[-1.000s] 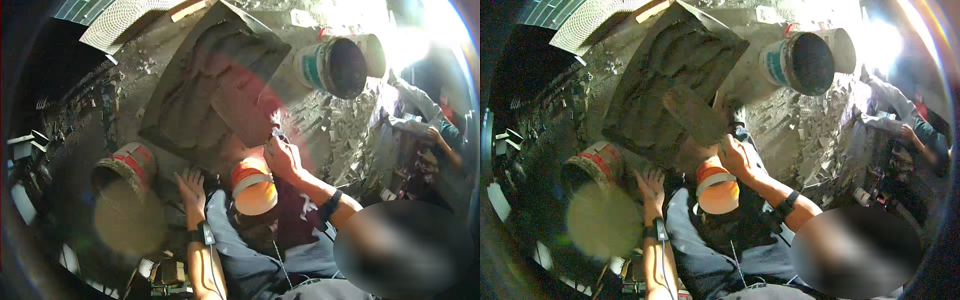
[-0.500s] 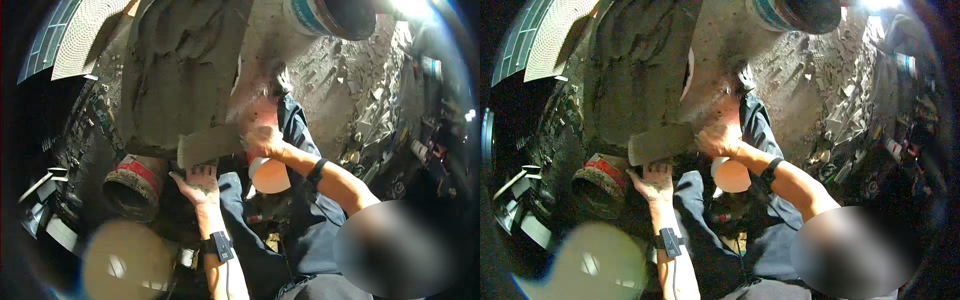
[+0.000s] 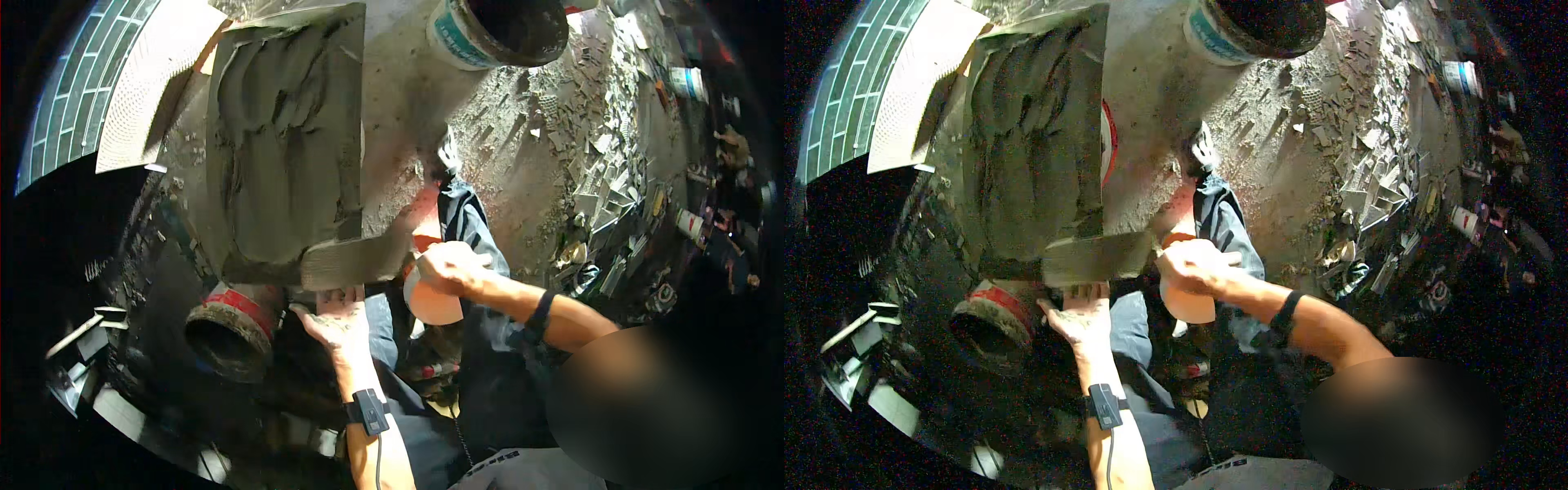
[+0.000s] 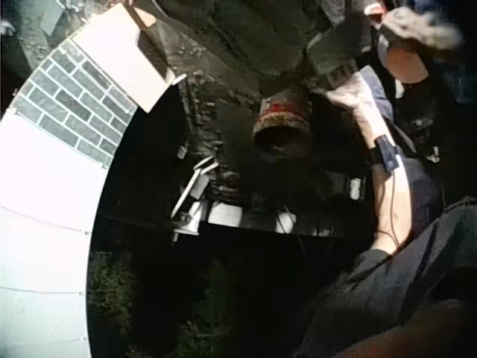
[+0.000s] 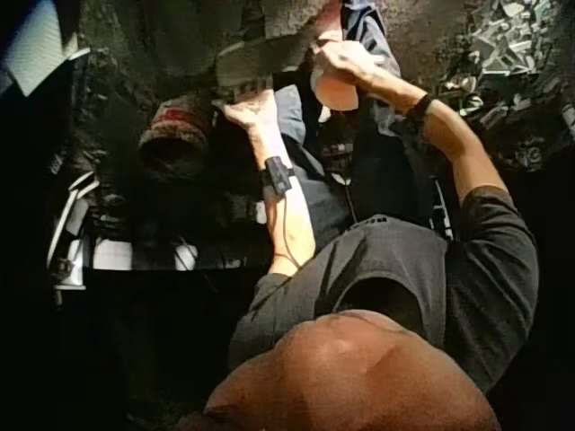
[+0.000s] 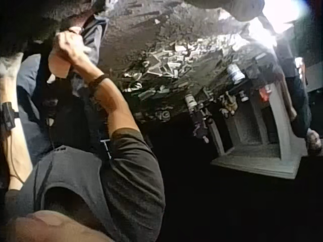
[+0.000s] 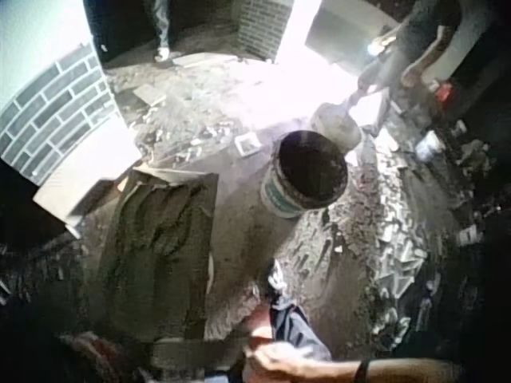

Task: Applying mortar/adhesive to a large tile and preparing it for installation.

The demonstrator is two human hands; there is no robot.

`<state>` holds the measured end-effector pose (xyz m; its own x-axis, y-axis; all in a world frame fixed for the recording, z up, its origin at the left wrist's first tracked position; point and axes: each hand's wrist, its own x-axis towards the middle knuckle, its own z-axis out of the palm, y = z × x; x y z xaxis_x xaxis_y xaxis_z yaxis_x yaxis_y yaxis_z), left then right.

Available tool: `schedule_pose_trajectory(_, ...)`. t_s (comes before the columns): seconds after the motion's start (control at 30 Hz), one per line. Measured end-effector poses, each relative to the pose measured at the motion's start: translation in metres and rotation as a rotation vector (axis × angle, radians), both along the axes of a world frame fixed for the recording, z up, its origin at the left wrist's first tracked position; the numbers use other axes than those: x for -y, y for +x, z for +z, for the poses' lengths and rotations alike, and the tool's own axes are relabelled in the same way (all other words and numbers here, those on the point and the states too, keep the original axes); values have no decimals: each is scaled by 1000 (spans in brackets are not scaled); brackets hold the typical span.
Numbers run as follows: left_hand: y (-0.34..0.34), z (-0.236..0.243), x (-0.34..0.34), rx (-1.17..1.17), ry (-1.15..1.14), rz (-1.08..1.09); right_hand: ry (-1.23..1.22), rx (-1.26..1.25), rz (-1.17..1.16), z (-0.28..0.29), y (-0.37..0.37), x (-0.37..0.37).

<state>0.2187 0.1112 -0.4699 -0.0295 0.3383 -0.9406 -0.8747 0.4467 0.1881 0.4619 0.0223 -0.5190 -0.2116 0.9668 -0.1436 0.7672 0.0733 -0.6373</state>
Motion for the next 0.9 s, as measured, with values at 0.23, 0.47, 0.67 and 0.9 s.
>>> schedule_pose_trajectory(0.23, 5, 4, 7, -25, 67, -38, 75, 232, -250, -9, 29, -61)
schedule_pose_trajectory(0.47, 34, -8, -1, -85, -62, 9, -298, 245, -620, -13, 142, -151)
schedule_pose_trajectory(0.67, 26, -43, -3, -199, -129, -63, -225, 88, -638, -25, 119, -178)
schedule_pose_trajectory(0.9, 35, -73, -9, -254, -171, -75, -103, -108, -539, -73, 118, -221)
